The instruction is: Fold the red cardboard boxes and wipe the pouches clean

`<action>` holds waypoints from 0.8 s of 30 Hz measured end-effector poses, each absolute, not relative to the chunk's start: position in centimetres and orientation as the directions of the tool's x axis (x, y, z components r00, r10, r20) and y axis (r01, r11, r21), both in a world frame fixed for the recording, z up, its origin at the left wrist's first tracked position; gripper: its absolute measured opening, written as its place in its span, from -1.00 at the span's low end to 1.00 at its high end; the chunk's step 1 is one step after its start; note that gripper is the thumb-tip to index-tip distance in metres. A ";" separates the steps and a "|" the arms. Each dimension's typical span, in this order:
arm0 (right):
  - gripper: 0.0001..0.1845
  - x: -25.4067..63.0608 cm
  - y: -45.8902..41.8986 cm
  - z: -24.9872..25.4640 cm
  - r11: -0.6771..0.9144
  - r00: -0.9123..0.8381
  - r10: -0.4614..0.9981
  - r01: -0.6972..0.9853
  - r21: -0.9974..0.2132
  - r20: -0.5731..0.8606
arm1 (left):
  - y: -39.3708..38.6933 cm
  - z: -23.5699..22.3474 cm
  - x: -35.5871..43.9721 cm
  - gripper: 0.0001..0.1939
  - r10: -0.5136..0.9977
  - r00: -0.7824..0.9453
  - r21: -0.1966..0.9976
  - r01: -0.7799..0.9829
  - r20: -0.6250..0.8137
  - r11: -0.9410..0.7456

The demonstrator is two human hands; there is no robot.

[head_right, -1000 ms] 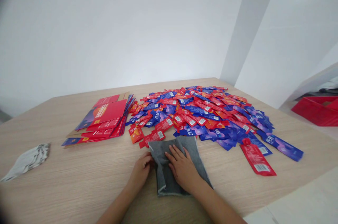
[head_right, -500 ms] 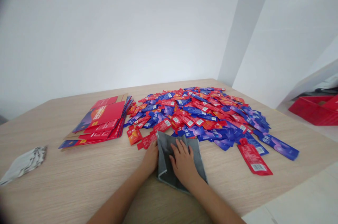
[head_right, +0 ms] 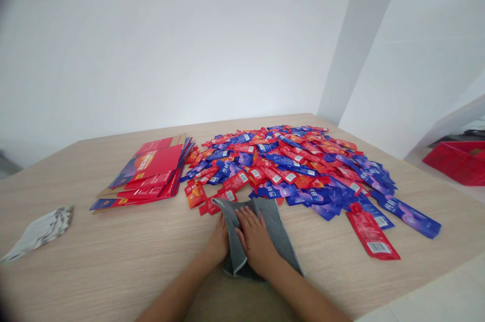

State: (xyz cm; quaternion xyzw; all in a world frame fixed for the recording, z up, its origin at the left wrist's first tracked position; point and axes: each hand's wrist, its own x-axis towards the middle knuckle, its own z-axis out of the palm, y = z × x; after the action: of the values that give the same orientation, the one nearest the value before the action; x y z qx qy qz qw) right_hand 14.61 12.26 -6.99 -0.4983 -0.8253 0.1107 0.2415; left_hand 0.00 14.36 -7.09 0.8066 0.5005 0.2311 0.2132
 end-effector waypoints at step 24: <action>-0.53 12.0 10.9 -6.3 0.491 -0.343 0.871 0.601 -0.631 0.352 | 13.9 -5.9 -1.2 -0.78 0.930 0.340 0.759 0.567 0.139 -0.320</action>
State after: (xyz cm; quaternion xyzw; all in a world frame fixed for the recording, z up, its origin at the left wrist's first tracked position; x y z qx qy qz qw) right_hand 12.00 10.92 -6.33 -0.4630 -0.7946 0.2000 0.3381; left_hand -1.17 13.88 -5.89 0.7576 0.4940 0.2935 0.3097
